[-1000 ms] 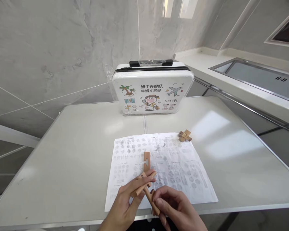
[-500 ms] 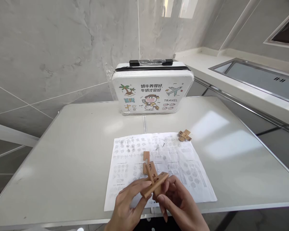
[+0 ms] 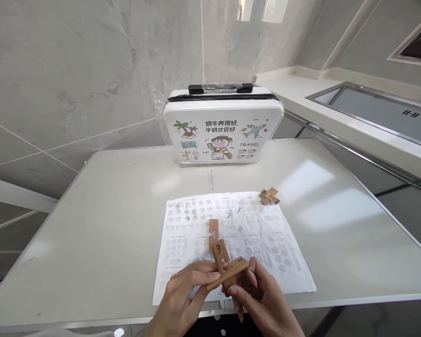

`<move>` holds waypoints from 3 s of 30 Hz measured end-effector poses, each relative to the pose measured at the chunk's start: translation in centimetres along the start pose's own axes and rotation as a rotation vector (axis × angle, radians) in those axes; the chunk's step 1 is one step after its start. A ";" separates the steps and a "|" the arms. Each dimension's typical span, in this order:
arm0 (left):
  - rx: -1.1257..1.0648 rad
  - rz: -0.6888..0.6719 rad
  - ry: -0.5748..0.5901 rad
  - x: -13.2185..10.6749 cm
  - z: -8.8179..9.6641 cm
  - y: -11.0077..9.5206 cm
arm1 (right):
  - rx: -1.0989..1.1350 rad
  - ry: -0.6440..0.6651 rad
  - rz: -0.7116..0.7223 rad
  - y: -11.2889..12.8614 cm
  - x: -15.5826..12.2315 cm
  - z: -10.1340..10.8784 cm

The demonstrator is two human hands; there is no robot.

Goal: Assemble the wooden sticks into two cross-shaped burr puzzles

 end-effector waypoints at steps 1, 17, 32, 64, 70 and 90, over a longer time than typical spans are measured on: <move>-0.008 0.003 0.001 0.0 0.1 0.0 | 0.001 0.003 -0.004 -0.1 0.0 0.0; 0.077 0.016 -0.093 -0.4 -1.5 0.9 | -0.019 0.032 0.009 1.7 1.0 -0.4; 0.442 0.213 0.260 5.4 1.0 6.5 | -0.471 -0.377 0.188 -1.5 2.5 5.9; -0.541 0.655 -0.303 3.5 2.5 3.9 | -0.661 -0.349 0.269 -1.2 2.3 5.5; -0.527 0.769 -0.163 3.4 2.5 2.8 | -0.694 -0.270 0.306 -0.4 2.8 4.8; -0.389 0.698 0.144 5.5 3.7 0.8 | -0.733 0.113 0.354 2.7 3.0 1.8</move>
Point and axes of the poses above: each hand's wrist, its own x-axis towards the middle knuckle, its own z-axis out of the back of the hand, y = z × x, the point moved 2 cm from there along x, towards the middle knuckle, and after that the axes turned 2 degrees about -z, right-handed, at the moved point
